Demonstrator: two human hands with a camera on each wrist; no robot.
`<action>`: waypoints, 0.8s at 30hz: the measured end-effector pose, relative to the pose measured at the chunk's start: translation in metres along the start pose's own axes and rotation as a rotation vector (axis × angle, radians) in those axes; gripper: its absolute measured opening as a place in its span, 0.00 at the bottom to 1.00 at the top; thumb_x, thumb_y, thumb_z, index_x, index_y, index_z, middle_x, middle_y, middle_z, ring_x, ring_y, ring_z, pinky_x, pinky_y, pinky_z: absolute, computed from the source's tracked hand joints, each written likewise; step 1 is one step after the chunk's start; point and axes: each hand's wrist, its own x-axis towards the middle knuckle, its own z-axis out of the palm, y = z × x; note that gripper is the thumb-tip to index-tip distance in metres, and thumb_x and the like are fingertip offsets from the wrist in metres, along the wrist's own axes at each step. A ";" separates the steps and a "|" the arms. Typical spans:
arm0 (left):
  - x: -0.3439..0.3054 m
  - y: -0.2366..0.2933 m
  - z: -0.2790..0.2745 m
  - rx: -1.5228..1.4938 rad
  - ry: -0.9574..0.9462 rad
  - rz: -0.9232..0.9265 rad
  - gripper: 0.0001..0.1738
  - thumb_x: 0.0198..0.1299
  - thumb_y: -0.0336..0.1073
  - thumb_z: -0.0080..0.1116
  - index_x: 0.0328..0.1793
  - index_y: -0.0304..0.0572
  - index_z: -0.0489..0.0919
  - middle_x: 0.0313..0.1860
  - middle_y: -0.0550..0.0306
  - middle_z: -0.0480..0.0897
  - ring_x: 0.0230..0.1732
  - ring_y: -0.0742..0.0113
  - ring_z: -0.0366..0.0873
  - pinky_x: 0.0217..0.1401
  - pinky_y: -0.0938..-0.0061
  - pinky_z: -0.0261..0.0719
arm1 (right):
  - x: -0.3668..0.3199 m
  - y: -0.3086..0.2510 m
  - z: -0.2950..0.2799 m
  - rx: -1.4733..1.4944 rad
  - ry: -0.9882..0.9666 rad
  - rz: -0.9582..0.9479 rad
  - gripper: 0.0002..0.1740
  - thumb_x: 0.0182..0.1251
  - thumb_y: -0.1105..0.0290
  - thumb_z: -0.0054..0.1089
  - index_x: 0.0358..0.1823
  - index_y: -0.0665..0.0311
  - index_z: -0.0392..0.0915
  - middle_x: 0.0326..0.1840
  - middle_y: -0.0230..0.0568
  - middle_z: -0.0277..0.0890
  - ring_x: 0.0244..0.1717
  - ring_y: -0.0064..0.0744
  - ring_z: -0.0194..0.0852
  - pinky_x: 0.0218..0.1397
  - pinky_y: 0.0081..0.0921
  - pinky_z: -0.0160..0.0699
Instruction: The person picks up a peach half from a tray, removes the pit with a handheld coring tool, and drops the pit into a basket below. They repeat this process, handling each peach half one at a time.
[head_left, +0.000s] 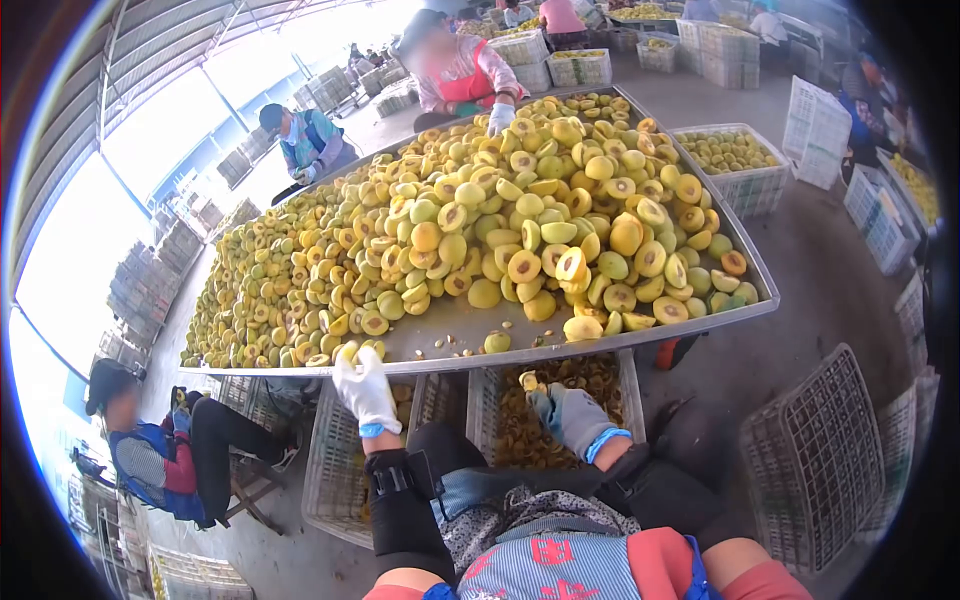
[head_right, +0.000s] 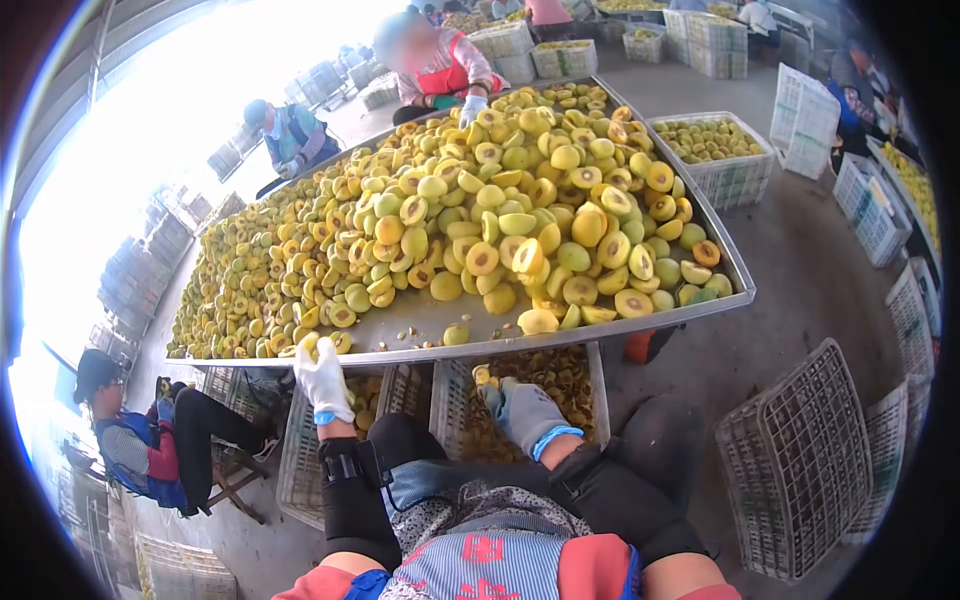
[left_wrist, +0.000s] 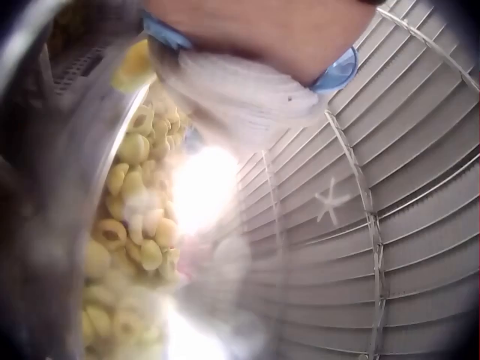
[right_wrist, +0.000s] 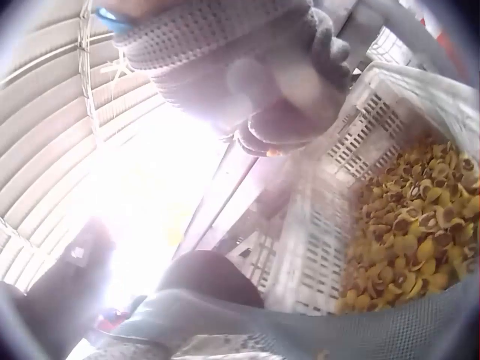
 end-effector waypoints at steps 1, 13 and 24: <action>0.008 0.001 0.008 0.112 0.000 0.156 0.13 0.66 0.34 0.59 0.50 0.33 0.83 0.45 0.45 0.87 0.45 0.53 0.83 0.53 0.64 0.81 | 0.003 -0.002 0.000 0.011 0.035 -0.006 0.27 0.75 0.45 0.53 0.42 0.65 0.81 0.37 0.65 0.82 0.44 0.70 0.79 0.45 0.56 0.77; -0.003 0.026 0.186 0.670 -0.774 0.209 0.35 0.55 0.50 0.70 0.67 0.47 0.72 0.80 0.40 0.61 0.73 0.37 0.68 0.71 0.55 0.74 | 0.005 0.000 -0.019 -0.199 -0.070 0.046 0.27 0.74 0.43 0.53 0.46 0.62 0.81 0.37 0.62 0.83 0.43 0.66 0.82 0.47 0.57 0.78; -0.011 0.018 0.126 -0.603 -0.789 -0.445 0.28 0.70 0.41 0.62 0.72 0.42 0.70 0.53 0.56 0.85 0.47 0.65 0.84 0.46 0.73 0.85 | 0.010 -0.024 -0.017 0.400 0.198 -0.164 0.20 0.76 0.52 0.58 0.44 0.65 0.80 0.35 0.63 0.81 0.42 0.68 0.79 0.41 0.49 0.77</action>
